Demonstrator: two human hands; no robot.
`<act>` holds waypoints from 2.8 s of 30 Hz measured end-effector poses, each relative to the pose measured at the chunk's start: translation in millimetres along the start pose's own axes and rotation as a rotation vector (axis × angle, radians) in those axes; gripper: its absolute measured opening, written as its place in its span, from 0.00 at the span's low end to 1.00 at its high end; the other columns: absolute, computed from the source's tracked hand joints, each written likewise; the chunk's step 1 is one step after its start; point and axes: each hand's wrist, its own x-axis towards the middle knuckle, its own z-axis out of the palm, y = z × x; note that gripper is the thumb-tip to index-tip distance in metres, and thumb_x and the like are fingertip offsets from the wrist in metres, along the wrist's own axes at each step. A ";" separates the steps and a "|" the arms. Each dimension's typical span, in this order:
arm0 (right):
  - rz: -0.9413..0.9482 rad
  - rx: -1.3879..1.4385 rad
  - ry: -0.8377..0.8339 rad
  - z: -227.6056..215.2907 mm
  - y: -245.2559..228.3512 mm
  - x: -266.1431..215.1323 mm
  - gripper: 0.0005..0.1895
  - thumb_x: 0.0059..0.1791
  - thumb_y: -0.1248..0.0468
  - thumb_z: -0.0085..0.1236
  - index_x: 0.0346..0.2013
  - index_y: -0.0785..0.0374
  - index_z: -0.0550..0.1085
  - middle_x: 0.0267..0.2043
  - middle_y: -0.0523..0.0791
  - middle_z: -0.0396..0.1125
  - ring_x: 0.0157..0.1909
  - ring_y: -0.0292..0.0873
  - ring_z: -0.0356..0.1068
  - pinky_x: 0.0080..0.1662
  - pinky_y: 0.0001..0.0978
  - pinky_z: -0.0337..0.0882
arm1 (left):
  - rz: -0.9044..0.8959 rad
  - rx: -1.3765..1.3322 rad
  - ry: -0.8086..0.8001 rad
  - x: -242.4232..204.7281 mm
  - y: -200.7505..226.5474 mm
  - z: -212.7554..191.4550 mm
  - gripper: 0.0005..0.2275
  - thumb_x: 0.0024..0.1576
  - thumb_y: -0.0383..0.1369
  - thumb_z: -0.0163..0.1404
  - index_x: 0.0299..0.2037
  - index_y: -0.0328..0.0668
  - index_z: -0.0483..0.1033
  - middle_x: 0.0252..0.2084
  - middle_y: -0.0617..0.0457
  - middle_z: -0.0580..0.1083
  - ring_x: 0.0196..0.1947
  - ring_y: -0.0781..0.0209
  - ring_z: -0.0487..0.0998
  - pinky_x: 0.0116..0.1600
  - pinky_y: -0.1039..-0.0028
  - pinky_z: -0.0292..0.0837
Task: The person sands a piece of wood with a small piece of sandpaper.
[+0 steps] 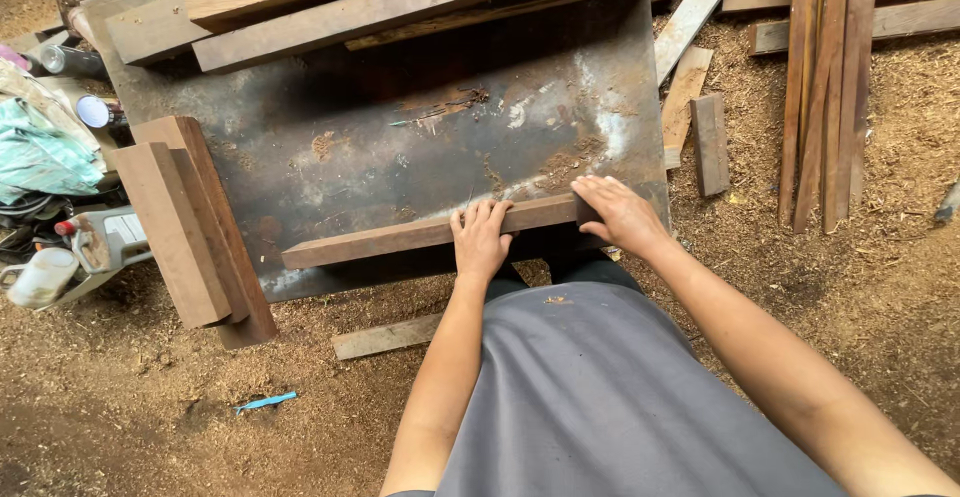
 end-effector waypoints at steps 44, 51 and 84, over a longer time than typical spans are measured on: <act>-0.003 -0.084 0.052 -3.6 -10.5 7.2 0.42 0.42 0.48 0.66 0.66 0.62 0.63 0.69 0.53 0.61 0.70 0.55 0.60 0.69 0.49 0.57 | 0.088 0.085 -0.056 13.1 33.5 29.3 0.28 0.49 0.38 0.61 0.63 0.52 0.70 0.61 0.51 0.69 0.74 0.51 0.56 0.74 0.35 0.41; -0.118 -0.055 0.048 19.3 -18.8 18.6 0.42 0.43 0.50 0.65 0.67 0.65 0.63 0.69 0.51 0.62 0.72 0.53 0.59 0.70 0.48 0.57 | 0.040 0.104 0.100 4.9 56.7 39.5 0.27 0.50 0.35 0.59 0.62 0.48 0.70 0.63 0.50 0.69 0.74 0.51 0.57 0.75 0.38 0.42; -0.073 -0.116 0.147 29.3 -44.3 16.6 0.40 0.44 0.51 0.66 0.66 0.67 0.66 0.68 0.52 0.65 0.69 0.53 0.62 0.70 0.47 0.59 | 0.031 0.142 0.069 -36.5 -0.7 -4.2 0.42 0.51 0.43 0.59 0.77 0.49 0.51 0.80 0.52 0.48 0.80 0.54 0.45 0.78 0.43 0.37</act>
